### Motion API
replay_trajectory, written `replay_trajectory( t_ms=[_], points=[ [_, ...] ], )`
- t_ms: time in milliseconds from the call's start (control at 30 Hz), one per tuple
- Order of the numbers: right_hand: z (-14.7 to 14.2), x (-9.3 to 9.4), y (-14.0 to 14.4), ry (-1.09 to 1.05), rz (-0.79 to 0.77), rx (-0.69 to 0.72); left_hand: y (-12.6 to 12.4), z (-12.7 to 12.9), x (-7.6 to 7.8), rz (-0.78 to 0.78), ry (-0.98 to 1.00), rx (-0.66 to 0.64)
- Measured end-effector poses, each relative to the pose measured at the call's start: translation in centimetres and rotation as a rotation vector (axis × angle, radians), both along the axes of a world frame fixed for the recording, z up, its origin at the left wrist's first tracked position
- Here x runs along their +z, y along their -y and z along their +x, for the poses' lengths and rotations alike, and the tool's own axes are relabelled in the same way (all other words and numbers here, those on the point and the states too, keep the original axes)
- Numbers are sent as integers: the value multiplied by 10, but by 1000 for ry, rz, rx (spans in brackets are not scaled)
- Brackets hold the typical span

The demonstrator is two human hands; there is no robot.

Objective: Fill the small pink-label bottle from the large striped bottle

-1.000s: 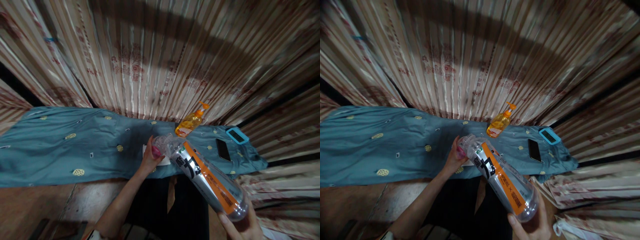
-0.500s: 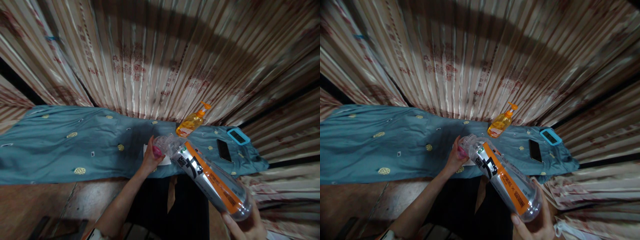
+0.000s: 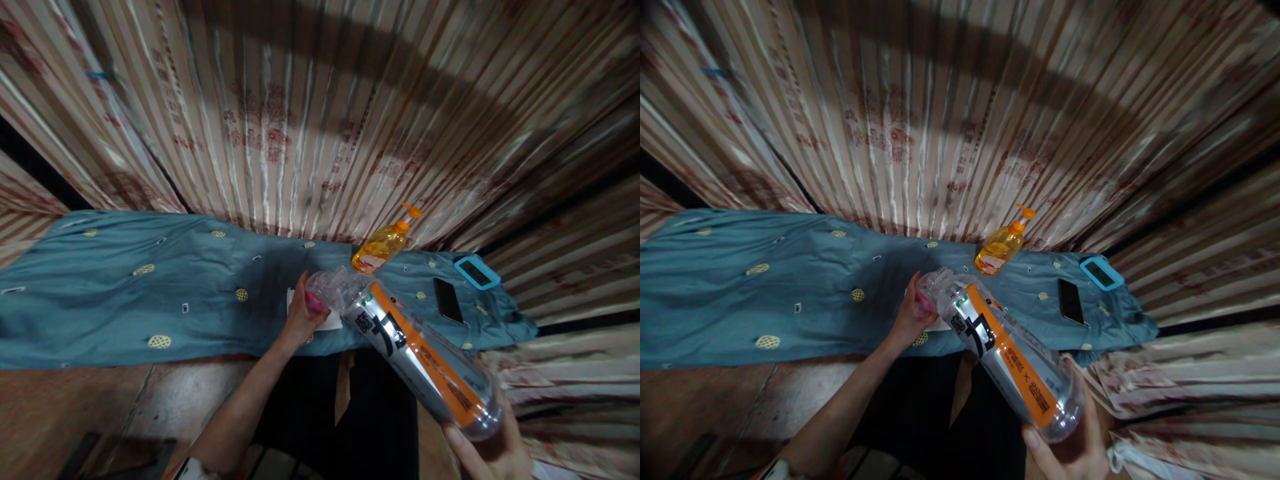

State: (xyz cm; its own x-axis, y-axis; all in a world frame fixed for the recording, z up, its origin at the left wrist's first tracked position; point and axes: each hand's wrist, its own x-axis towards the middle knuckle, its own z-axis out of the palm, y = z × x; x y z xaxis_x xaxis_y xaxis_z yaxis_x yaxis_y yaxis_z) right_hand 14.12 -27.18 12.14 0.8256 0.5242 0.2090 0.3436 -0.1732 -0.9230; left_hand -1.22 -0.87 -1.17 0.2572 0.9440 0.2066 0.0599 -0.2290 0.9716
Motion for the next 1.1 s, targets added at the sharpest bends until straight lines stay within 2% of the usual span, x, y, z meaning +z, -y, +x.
replay_trajectory(
  t_ms=[733, 1100],
  points=[
    [1, -2, 2, -44, -3, 7, 1, -3, 3, -35, -9, -41],
    [0, -1, 1, 0, 25, 19, -1, -3, -6, -13, 20, -55]
  ],
)
